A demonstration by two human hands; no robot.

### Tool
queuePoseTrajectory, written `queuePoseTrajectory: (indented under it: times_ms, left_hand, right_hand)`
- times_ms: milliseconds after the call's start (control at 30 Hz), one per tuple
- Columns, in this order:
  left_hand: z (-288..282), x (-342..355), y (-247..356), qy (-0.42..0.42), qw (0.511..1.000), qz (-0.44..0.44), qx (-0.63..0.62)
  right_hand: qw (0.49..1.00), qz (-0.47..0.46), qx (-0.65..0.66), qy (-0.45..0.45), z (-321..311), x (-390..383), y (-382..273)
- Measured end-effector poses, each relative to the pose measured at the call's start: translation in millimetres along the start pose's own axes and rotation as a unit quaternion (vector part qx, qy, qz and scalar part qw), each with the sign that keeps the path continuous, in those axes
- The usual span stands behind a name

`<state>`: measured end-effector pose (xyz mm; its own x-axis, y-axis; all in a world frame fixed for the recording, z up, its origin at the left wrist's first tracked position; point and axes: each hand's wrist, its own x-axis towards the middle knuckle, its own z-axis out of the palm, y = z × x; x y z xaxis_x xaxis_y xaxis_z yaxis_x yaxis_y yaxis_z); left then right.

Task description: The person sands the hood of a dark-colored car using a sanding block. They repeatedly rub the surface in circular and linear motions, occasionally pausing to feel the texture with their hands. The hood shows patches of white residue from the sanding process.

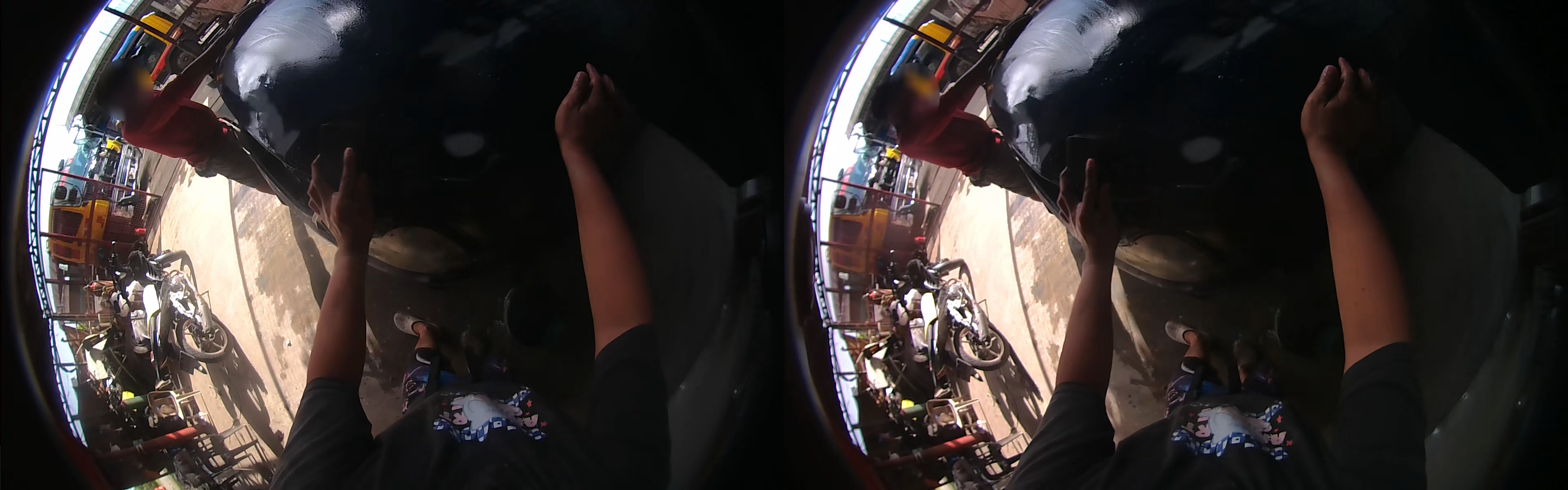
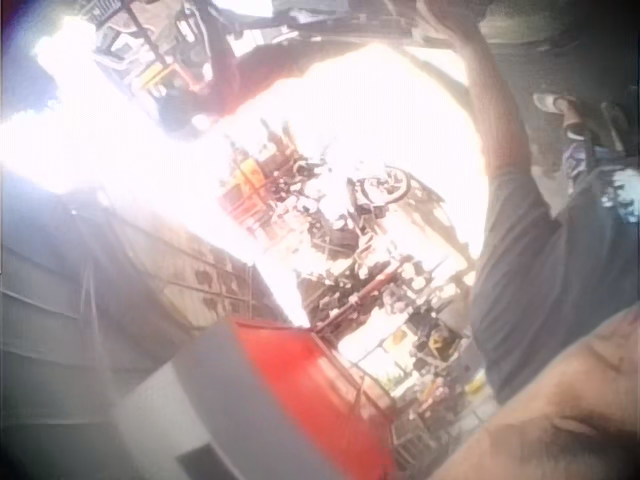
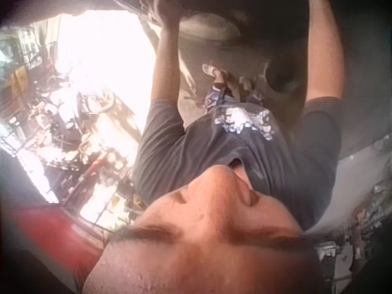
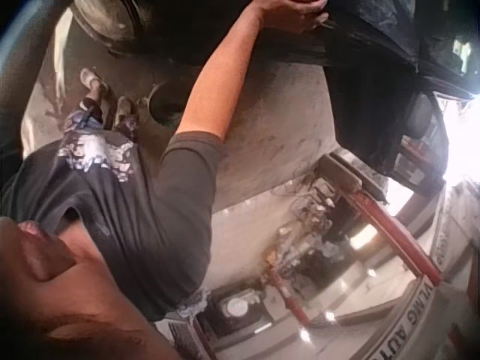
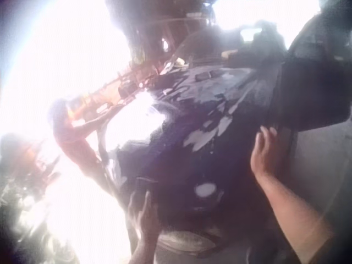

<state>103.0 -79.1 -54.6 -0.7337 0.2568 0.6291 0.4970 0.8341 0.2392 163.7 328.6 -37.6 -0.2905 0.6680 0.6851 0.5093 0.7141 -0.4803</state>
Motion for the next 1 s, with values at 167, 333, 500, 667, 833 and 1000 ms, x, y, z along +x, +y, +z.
queuePoseTrajectory:
  times_ms: [167,333,500,667,833,1000]
  left_hand:
    - [6,-3,61,0.057,0.994,-0.092,-0.029]
    - [2,-24,119,-0.103,0.963,0.220,-0.113]
    - [-30,9,44,-0.100,0.940,0.305,-0.117]
    - [-15,43,111,-0.138,0.923,0.346,-0.097]
    - [-51,43,129,-0.117,0.909,0.392,-0.087]
    - [-18,30,126,-0.152,0.936,0.316,-0.014]
  right_hand:
    - [0.998,0.002,0.044,0.043,7,1,4]
    - [0.994,-0.016,0.077,0.078,13,4,2]
    - [0.999,-0.005,0.003,0.048,5,2,1]
    - [0.995,0.005,0.070,0.072,2,-8,0]
    - [0.997,-0.016,0.025,0.078,5,-9,1]
    - [0.995,-0.003,0.063,0.072,-2,-11,0]
